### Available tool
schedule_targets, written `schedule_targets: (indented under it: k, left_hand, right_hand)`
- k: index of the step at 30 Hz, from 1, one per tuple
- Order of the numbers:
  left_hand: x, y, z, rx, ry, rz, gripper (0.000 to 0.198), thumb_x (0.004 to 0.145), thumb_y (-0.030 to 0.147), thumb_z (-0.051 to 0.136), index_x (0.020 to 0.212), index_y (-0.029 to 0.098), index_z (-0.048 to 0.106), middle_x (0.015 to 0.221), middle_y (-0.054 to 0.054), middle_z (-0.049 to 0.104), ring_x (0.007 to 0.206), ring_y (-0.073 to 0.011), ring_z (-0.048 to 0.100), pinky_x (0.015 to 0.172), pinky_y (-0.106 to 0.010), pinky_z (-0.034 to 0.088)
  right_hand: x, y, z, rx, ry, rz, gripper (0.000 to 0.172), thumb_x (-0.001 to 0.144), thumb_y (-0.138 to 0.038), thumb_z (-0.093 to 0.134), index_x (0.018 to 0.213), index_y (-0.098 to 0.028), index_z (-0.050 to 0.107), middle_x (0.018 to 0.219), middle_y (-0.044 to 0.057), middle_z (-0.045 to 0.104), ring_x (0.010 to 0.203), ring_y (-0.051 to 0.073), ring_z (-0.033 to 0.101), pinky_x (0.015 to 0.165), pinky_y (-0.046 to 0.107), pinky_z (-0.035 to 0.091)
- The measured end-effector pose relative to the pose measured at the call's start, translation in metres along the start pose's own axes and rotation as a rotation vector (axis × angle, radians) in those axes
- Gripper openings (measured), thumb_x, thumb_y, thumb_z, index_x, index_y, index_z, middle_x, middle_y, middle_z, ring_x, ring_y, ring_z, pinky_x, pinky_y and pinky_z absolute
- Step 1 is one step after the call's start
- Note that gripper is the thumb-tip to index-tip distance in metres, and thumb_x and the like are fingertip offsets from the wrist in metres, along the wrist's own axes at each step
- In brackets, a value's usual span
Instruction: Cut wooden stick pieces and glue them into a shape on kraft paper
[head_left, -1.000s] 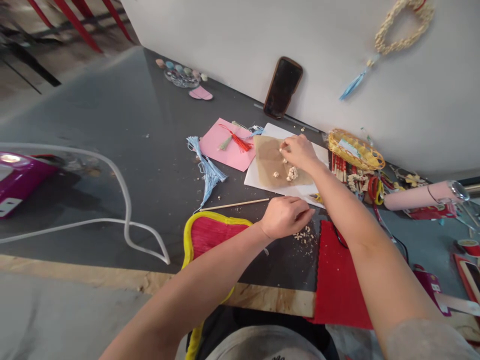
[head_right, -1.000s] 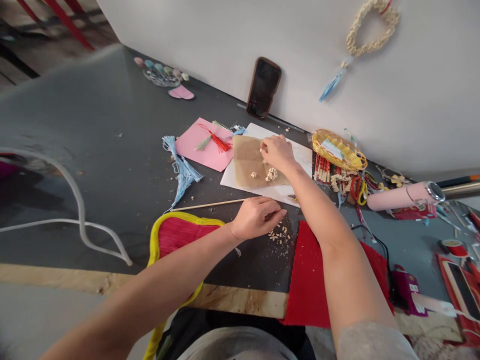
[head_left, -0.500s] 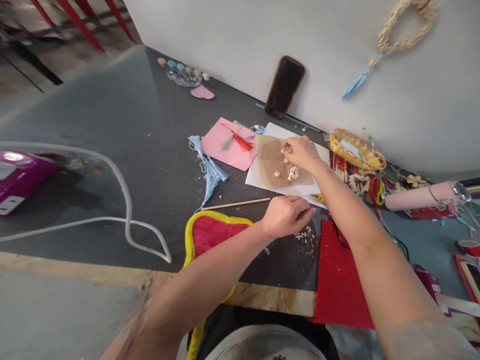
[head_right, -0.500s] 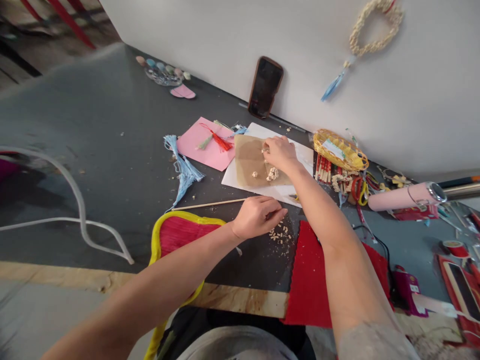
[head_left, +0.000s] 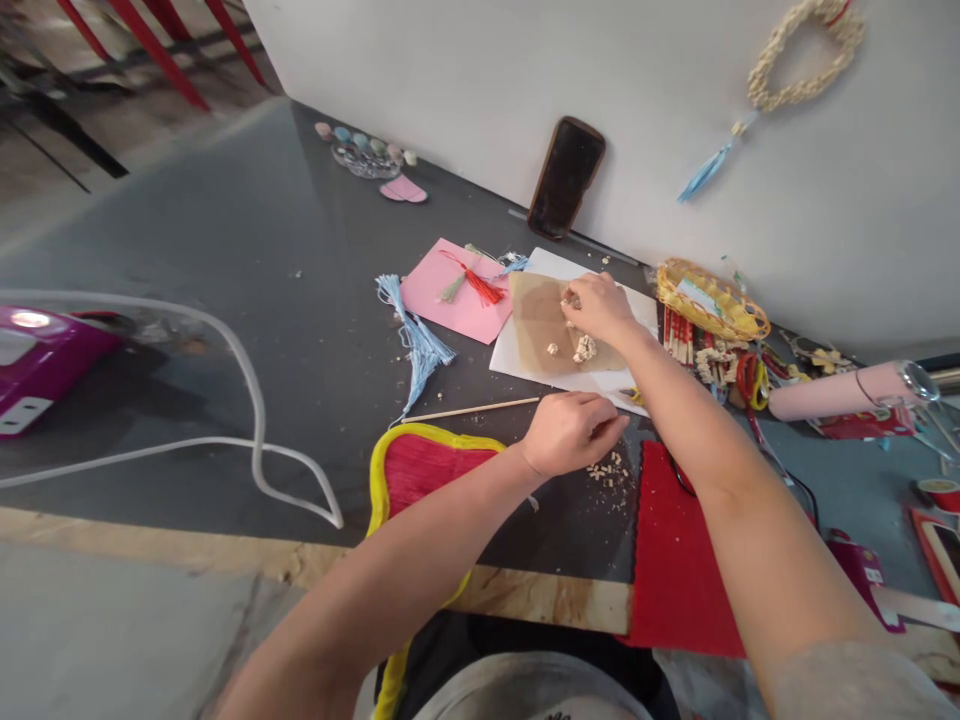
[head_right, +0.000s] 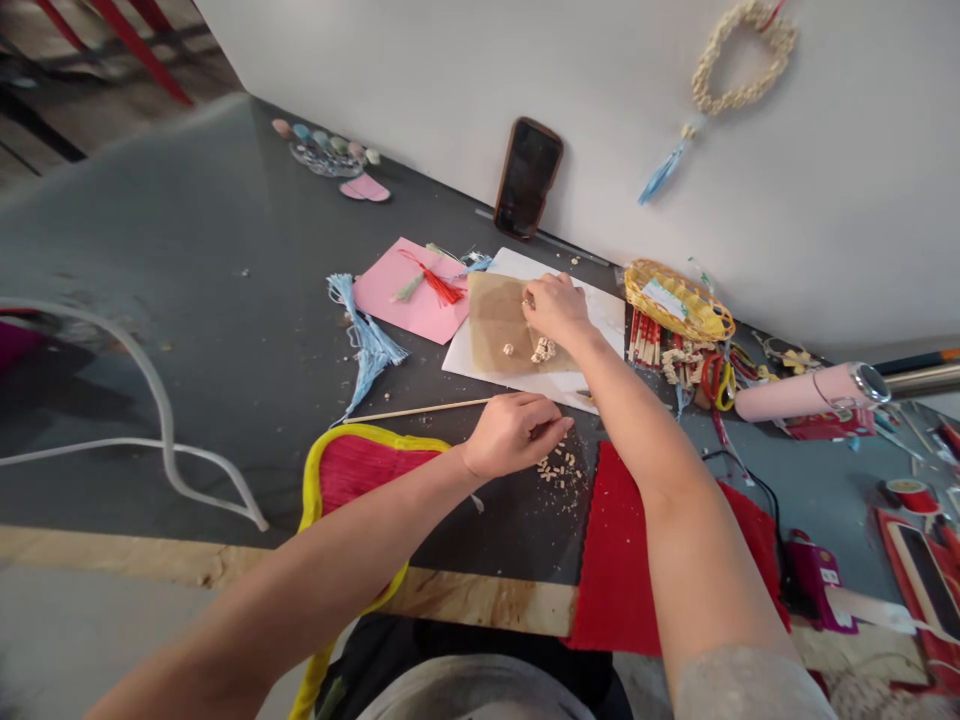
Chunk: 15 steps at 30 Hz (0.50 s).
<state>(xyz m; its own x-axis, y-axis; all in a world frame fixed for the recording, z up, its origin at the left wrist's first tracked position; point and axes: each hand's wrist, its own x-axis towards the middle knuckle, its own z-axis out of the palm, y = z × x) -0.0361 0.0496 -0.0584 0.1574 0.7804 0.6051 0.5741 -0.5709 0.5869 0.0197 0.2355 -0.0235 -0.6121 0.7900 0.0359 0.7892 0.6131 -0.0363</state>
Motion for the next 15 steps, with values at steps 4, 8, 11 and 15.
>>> schedule_targets:
  k: [4,8,11,15]
  left_hand:
    - [0.000,0.000,0.000,-0.005,-0.014,-0.011,0.033,0.095,0.031,0.047,0.065,0.018,0.056,0.060,-0.002,0.061,0.058,-0.0134,0.058,0.054,-0.026,0.040]
    - [0.001,0.000,0.000,-0.002,-0.008,-0.016,0.035,0.095,0.031,0.047,0.064,0.018,0.055,0.059,-0.001,0.059,0.056,-0.0131,0.056,0.053,-0.027,0.038]
    - [0.001,0.000,0.000,-0.010,0.007,-0.010,0.035,0.094,0.030,0.048,0.062,0.018,0.054,0.058,-0.001,0.059,0.055,-0.0126,0.055,0.052,-0.027,0.036]
    - [0.001,0.000,0.000,-0.020,-0.004,-0.021,0.035,0.094,0.030,0.049,0.062,0.018,0.054,0.057,0.000,0.058,0.053,-0.0117,0.052,0.053,-0.026,0.035]
  right_hand:
    - [-0.003,0.006,-0.010,0.053,0.067,-0.006,0.029,0.084,-0.024,0.057,0.111,-0.020,0.065,0.123,0.012,0.065,0.114,0.034,0.052,0.093,0.048,0.044]
    - [-0.015,0.012,-0.020,0.072,0.108,-0.055,0.022,0.086,-0.017,0.052,0.101,-0.018,0.069,0.110,0.009,0.070,0.105,0.027,0.058,0.095,0.041,0.043]
    - [-0.026,0.011,-0.018,0.031,0.039,-0.080,0.018,0.086,-0.022,0.056,0.095,-0.018,0.071,0.101,0.009,0.072,0.099,0.027,0.060,0.089,0.039,0.045]
    - [-0.033,0.007,-0.007,-0.029,-0.027,-0.092,0.021,0.087,-0.025,0.057,0.101,-0.020,0.071,0.105,0.010,0.072,0.102,0.028,0.059,0.087,0.039,0.045]
